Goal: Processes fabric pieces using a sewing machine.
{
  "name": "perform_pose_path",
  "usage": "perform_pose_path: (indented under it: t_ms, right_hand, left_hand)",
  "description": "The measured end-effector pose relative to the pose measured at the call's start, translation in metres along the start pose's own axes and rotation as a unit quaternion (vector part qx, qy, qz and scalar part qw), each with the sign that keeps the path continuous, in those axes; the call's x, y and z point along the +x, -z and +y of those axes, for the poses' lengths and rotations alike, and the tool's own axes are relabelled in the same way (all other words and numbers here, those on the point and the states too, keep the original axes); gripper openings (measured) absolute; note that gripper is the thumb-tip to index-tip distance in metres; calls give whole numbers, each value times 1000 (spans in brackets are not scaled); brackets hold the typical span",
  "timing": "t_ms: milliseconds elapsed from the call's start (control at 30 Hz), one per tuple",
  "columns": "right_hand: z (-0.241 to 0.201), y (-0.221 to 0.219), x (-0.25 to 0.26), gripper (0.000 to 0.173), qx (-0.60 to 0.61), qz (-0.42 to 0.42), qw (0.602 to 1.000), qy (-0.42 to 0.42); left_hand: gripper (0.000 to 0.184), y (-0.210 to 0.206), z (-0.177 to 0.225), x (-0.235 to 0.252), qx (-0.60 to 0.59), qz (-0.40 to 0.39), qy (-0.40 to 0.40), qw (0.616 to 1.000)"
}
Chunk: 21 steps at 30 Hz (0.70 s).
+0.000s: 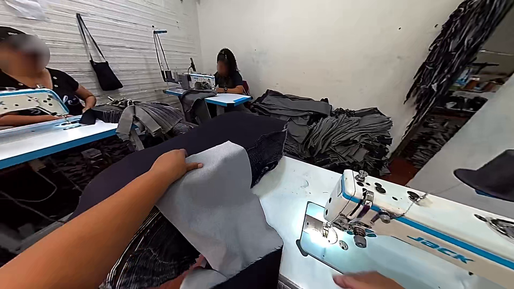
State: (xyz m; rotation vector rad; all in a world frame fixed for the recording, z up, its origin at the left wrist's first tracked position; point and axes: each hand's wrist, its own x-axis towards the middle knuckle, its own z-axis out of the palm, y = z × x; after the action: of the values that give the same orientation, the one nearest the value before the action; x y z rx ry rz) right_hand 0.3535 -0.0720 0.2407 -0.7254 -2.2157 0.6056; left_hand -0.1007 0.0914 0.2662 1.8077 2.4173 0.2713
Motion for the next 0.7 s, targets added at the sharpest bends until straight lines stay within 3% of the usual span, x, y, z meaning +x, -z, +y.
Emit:
perform_pose_path:
  t_ms: [100,167,267,367,433,467,533,633,700]
  right_hand:
    - [29,-21,9,33,78,-23,996,-48]
    - [23,-37,25,40,141,-9,989,-52]
    - [-2,-54,53,71,191,63,979,-22]
    - [-18,-68,88,96,150,199,968,35]
    - [-26,-72,105,89,120,220,964,86]
    - [-32,-72,110,74,123,218,963,102]
    - [-44,-67,116,44,148,217,958,112]
    - [-51,-57,116,33,120,275,946,123]
    - [-49,-48,110,31,99,308,940,110]
  left_hand:
    - [35,15,12,-27,-149,-14,-107,983]
    - [27,30,41,-59,-207,-2,-262,943]
    - [40,45,88,-106,-192,113,-526,820]
    - [54,67,123,-128,-182,230,-671,681]
    - [59,83,141,-133,-178,302,-711,610]
    - [60,90,148,-134,-171,335,-718,585]
    - [62,103,158,-138,-162,358,-720,572]
    - [63,108,170,-144,-150,377,-711,575]
    - [63,106,171,-150,-106,385,-685,610]
